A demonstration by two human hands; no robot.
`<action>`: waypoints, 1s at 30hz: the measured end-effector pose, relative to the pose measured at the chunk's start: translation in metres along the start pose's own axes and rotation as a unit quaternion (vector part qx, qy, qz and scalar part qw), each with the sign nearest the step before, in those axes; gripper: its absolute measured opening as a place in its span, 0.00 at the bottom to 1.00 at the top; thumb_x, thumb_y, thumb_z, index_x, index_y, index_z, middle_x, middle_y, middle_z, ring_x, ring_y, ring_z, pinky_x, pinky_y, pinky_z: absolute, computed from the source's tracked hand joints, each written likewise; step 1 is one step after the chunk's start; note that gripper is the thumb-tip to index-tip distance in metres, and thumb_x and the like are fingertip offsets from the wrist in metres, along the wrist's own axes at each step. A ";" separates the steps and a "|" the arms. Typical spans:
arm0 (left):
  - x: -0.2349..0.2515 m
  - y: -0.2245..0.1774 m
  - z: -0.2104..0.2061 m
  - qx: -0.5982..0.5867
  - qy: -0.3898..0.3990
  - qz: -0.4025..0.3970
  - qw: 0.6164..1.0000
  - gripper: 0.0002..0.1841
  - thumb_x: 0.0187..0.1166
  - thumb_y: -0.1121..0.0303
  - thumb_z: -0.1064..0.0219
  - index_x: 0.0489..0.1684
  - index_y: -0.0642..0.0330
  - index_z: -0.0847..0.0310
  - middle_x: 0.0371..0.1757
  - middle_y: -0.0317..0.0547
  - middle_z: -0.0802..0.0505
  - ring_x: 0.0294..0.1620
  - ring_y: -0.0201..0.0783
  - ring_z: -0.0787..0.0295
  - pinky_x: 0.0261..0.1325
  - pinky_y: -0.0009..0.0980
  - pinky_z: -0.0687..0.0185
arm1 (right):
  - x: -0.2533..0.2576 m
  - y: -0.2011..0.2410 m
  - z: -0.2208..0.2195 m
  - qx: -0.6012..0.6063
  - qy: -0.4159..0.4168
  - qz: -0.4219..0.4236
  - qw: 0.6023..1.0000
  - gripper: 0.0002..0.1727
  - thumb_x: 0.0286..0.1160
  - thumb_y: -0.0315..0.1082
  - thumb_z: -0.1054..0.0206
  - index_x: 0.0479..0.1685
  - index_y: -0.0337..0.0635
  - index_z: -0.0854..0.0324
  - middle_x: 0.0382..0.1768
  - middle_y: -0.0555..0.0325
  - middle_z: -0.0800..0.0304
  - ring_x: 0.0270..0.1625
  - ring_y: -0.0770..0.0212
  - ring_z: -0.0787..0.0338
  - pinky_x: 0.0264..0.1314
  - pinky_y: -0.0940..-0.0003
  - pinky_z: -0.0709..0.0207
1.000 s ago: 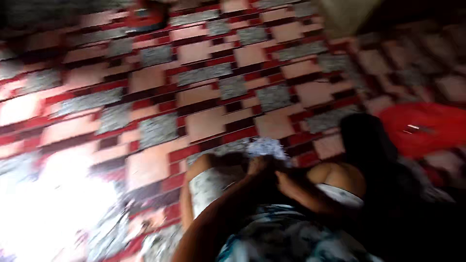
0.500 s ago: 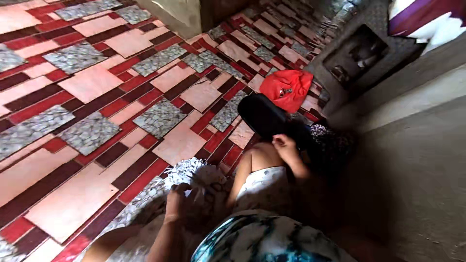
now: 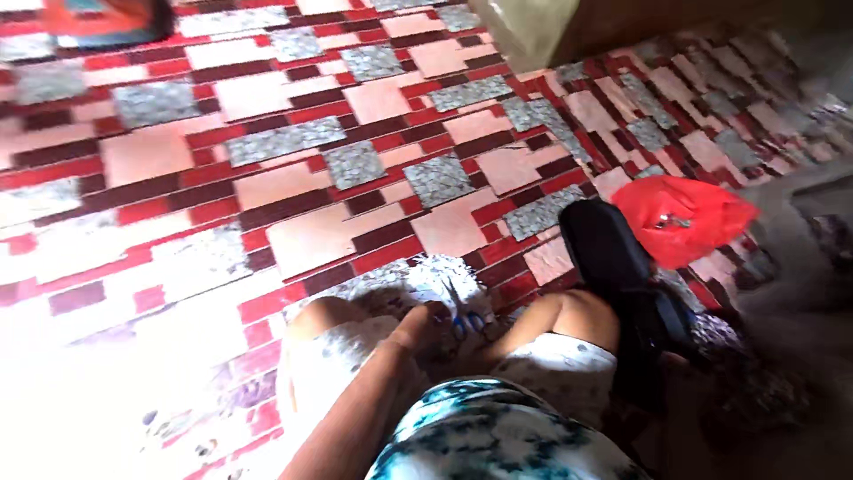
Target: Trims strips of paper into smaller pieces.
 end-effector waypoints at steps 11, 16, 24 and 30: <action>-0.010 -0.027 -0.003 -0.163 -0.027 -0.111 0.980 0.39 0.79 0.64 0.28 0.89 0.65 0.43 0.72 0.61 0.17 0.48 0.41 0.09 0.54 0.38 0.12 | -0.042 0.192 -0.078 0.348 0.262 0.363 0.824 0.15 0.78 0.23 0.38 0.56 0.22 0.15 0.56 0.37 0.08 0.60 0.55 0.08 0.67 0.60 0.16; -0.054 -0.018 0.015 -0.125 -0.162 -0.106 0.973 0.16 0.83 0.68 0.34 0.62 0.69 0.15 0.54 0.55 0.07 0.53 0.39 0.08 0.65 0.37 0.15 | -0.141 0.282 -0.117 0.311 0.392 0.475 0.724 0.14 0.74 0.27 0.34 0.53 0.29 0.13 0.49 0.41 0.07 0.54 0.54 0.08 0.63 0.59 0.16; -0.302 0.155 0.030 -0.190 -0.606 0.193 0.748 0.15 0.82 0.76 0.35 0.62 0.77 0.22 0.48 0.57 0.08 0.47 0.41 0.08 0.58 0.40 0.12 | -0.121 0.244 -0.187 0.098 0.497 0.408 0.759 0.25 0.76 0.30 0.28 0.67 0.20 0.24 0.54 0.24 0.14 0.58 0.31 0.13 0.67 0.34 0.25; -0.497 0.247 -0.116 -0.103 -0.452 0.648 0.604 0.21 0.80 0.68 0.30 0.67 0.71 0.20 0.68 0.69 0.14 0.74 0.65 0.20 0.77 0.64 0.30 | -0.111 0.247 -0.202 0.032 0.491 0.396 0.775 0.27 0.75 0.31 0.25 0.68 0.23 0.24 0.56 0.26 0.14 0.61 0.30 0.14 0.69 0.35 0.27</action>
Point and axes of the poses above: each hand's wrist, its own x-axis towards the middle knuckle, its own z-axis out of the back of the hand, y = z × x, the point moved 6 cm from there along x, towards the middle knuckle
